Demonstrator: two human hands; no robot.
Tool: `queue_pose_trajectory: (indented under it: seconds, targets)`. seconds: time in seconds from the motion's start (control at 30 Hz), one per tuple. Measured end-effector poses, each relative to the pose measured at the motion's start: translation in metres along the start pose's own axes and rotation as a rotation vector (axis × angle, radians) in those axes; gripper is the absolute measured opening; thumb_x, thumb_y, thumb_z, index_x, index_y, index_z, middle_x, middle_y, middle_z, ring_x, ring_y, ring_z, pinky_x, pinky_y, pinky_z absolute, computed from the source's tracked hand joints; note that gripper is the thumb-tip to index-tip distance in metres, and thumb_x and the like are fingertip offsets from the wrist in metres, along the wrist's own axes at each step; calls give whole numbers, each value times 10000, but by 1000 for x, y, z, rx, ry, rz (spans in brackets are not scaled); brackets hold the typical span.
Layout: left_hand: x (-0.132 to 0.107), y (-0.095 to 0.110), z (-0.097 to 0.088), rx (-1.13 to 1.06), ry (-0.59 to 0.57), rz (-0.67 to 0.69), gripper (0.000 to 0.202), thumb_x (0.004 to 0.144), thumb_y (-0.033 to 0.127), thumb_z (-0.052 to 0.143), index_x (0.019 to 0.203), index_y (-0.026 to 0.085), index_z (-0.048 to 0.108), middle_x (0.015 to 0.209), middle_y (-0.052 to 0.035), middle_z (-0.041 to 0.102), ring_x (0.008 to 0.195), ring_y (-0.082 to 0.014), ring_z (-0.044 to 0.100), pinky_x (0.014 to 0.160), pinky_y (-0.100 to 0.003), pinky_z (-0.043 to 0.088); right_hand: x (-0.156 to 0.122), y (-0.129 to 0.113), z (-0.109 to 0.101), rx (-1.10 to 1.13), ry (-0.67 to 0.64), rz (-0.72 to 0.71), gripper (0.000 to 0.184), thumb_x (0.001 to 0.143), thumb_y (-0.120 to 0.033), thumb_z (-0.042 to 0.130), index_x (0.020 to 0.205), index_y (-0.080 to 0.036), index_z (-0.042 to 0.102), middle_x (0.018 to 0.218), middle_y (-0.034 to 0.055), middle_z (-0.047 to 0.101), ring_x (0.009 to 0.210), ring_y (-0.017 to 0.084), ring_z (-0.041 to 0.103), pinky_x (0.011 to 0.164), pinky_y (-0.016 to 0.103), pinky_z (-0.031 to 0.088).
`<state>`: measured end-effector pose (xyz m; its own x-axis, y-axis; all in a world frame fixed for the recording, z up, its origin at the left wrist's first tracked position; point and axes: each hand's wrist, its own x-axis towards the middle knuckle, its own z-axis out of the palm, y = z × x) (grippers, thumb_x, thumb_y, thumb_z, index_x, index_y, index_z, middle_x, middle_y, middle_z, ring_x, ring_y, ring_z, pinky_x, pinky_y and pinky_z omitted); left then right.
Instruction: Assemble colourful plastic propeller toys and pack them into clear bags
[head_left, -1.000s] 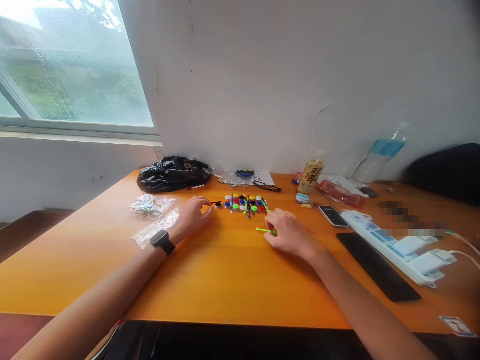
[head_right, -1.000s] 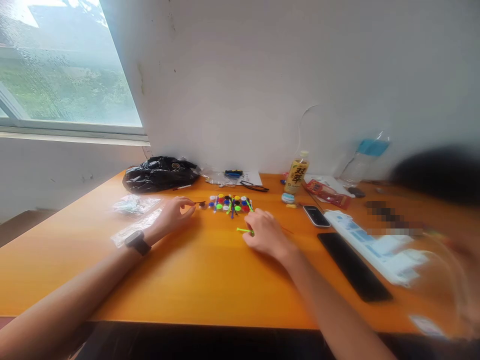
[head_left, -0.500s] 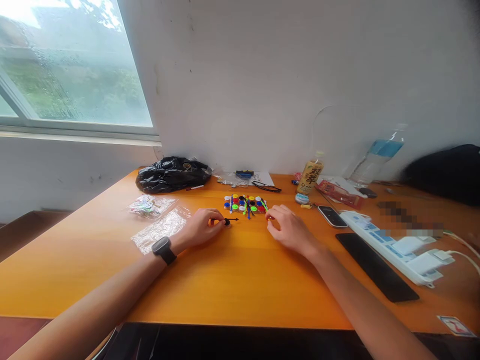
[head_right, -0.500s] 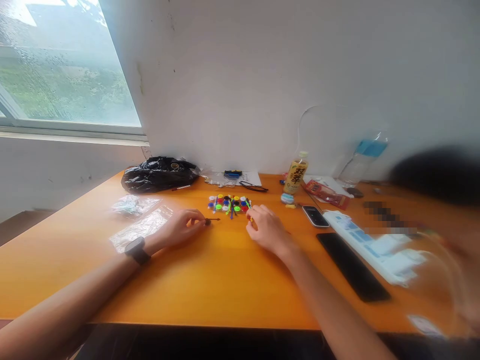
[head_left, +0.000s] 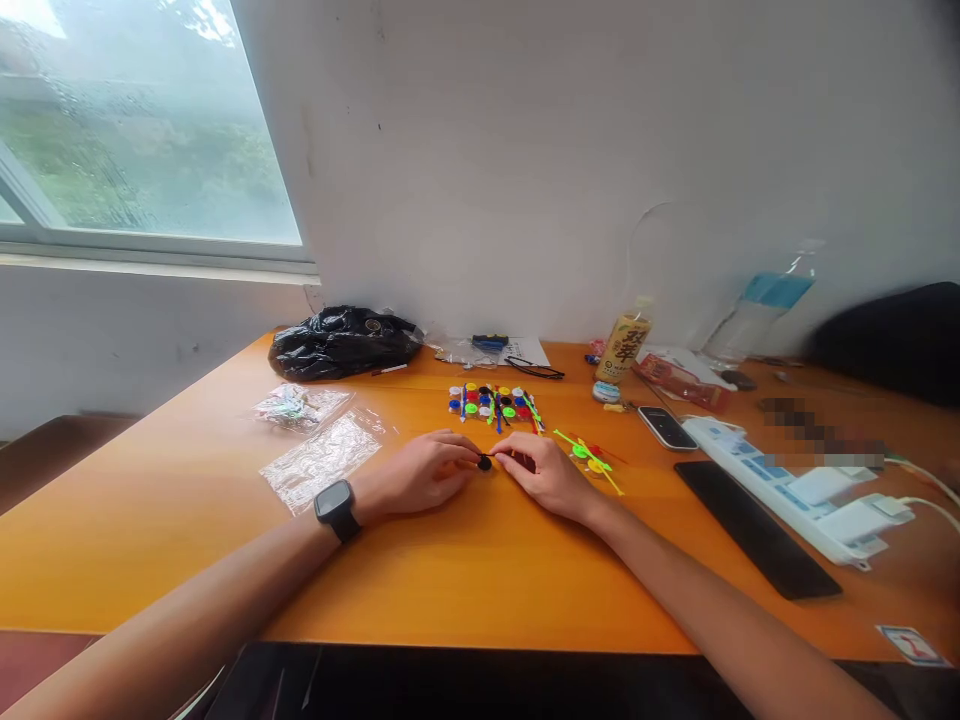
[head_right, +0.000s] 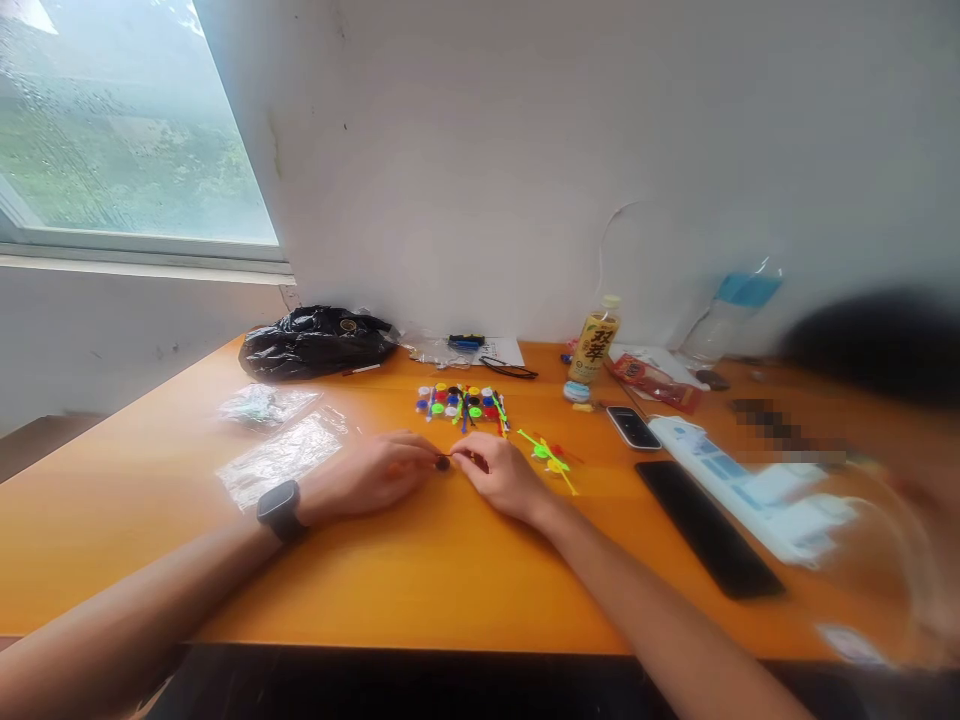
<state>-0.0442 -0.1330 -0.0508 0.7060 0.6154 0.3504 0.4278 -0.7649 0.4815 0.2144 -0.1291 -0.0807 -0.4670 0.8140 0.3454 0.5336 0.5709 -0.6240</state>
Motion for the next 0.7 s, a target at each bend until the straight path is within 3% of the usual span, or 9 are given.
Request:
queue_pose_trajectory:
  seconds: [0.3, 0.43, 0.53, 0.6, 0.7]
  targets:
    - [-1, 0, 1, 33, 27, 30, 239, 1000, 190, 549, 1114, 214, 758, 1131, -62, 778, 1030, -203, 725, 948, -314, 571, 0, 4, 2, 154, 15, -14, 150, 965, -245, 665, 989, -227, 813, 956, 58, 726, 848, 187, 666, 735, 294, 501]
    - [-2, 0, 4, 86, 72, -3, 250, 999, 226, 595, 1214, 228, 723, 1105, -65, 771, 994, -212, 722, 912, -330, 575, 0, 5, 3, 193, 33, -6, 150, 933, -211, 676, 971, -216, 820, 932, 58, 706, 831, 184, 658, 697, 289, 492]
    - [-1, -2, 6, 106, 40, 57, 302, 1006, 196, 549, 1263, 242, 703, 1158, -69, 761, 1045, -218, 706, 932, -336, 564, 1, 4, 5, 202, 43, 9, 152, 936, -223, 672, 964, -211, 822, 927, 59, 705, 801, 177, 644, 669, 288, 477]
    - [0, -3, 7, 110, 19, 97, 289, 1009, 190, 524, 1223, 240, 711, 1159, -74, 758, 1050, -219, 697, 933, -339, 557, 2, 3, 6, 200, 46, 18, 151, 940, -247, 677, 956, -208, 823, 916, 59, 703, 765, 168, 625, 662, 291, 469]
    - [1, -3, 10, 139, 26, 75, 210, 1006, 228, 540, 1117, 228, 719, 1010, -76, 754, 960, -223, 691, 883, -347, 554, 4, 2, 6, 204, 49, 38, 144, 925, -265, 695, 935, -198, 822, 879, 57, 691, 720, 158, 588, 641, 289, 450]
